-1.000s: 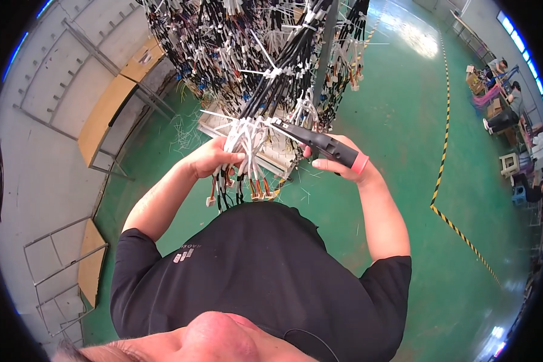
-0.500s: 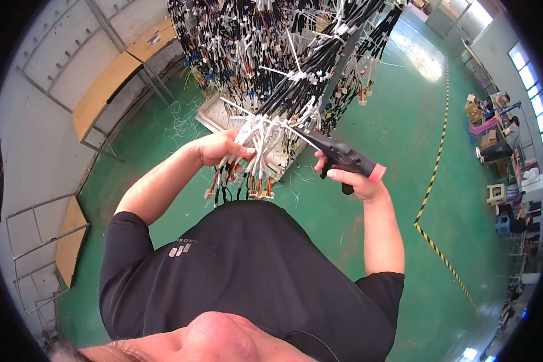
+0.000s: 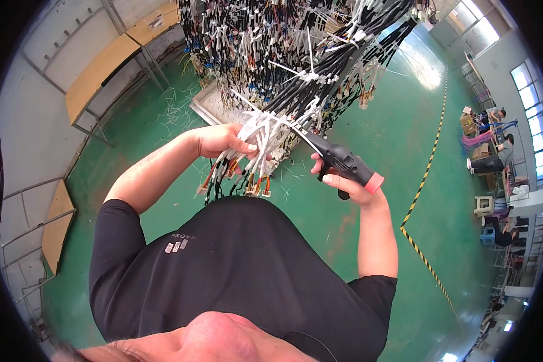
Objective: Using a cable tie gun to tighten and cut cable ties on bundles of wire harnesses on a factory production rack.
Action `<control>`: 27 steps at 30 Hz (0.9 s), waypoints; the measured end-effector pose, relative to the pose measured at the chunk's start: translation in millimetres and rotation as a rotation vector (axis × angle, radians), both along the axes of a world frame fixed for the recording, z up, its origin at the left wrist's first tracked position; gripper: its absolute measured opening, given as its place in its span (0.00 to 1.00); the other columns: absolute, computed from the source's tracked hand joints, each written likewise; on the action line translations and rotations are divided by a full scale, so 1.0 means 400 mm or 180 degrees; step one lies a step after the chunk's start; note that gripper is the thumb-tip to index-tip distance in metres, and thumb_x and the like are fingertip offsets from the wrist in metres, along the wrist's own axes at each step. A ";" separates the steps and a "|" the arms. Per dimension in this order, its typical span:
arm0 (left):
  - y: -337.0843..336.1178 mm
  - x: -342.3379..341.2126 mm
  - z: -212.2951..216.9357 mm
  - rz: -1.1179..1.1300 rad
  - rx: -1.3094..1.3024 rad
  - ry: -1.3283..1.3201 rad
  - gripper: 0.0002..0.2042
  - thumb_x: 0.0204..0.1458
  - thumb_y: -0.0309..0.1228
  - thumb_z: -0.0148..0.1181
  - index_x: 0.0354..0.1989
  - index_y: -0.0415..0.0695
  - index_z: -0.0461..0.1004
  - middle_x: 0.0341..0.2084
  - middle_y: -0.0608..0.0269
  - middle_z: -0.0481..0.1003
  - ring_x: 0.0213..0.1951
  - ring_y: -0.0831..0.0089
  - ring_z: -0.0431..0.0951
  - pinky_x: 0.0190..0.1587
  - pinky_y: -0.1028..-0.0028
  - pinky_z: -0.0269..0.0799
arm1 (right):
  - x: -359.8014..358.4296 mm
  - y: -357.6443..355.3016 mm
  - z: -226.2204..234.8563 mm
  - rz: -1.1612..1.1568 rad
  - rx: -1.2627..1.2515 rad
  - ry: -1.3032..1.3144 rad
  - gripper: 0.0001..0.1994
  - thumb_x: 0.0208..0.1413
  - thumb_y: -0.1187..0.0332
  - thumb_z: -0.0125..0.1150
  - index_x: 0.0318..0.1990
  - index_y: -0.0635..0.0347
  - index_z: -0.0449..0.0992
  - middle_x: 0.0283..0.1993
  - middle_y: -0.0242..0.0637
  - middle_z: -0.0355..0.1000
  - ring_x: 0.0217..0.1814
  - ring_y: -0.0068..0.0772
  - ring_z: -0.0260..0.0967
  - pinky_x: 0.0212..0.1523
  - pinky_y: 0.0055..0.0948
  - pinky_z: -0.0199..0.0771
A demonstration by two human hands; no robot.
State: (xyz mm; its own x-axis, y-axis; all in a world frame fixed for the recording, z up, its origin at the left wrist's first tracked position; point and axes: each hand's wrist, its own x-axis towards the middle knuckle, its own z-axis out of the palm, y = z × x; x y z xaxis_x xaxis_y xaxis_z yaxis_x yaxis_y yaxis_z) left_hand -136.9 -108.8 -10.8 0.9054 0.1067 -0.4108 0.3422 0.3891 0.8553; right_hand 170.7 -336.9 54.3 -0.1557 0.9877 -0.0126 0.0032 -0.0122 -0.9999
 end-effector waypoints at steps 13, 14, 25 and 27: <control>-0.018 0.005 0.041 -0.0011 0.1273 0.0229 0.14 0.64 0.33 0.68 0.52 0.37 0.79 0.41 0.63 0.78 0.44 0.74 0.79 0.39 0.65 0.88 | -0.061 0.064 0.168 0.0341 0.1027 -0.2929 0.21 0.54 0.66 0.74 0.52 0.65 0.77 0.42 0.44 0.75 0.42 0.51 0.74 0.47 0.41 0.78; -0.014 0.005 0.038 -0.0023 0.1491 0.0247 0.13 0.64 0.33 0.68 0.50 0.37 0.80 0.40 0.64 0.78 0.43 0.74 0.79 0.39 0.66 0.87 | -0.063 0.071 0.176 0.0361 0.0983 -0.2941 0.21 0.51 0.68 0.73 0.52 0.66 0.77 0.42 0.44 0.75 0.42 0.50 0.75 0.47 0.42 0.78; 0.001 -0.007 0.021 0.0013 0.1760 0.0081 0.15 0.61 0.39 0.71 0.44 0.37 0.85 0.30 0.62 0.82 0.29 0.72 0.81 0.34 0.67 0.80 | -0.030 0.115 0.154 0.0683 0.0612 -0.2955 0.21 0.52 0.72 0.70 0.55 0.64 0.76 0.50 0.44 0.77 0.50 0.47 0.76 0.55 0.39 0.77; -0.007 -0.002 0.029 0.0075 0.1843 0.0153 0.15 0.60 0.39 0.71 0.42 0.38 0.86 0.29 0.63 0.82 0.28 0.73 0.81 0.33 0.68 0.80 | -0.016 0.117 0.136 0.0766 0.0339 -0.2484 0.23 0.53 0.73 0.69 0.57 0.64 0.76 0.52 0.43 0.77 0.51 0.45 0.76 0.56 0.39 0.77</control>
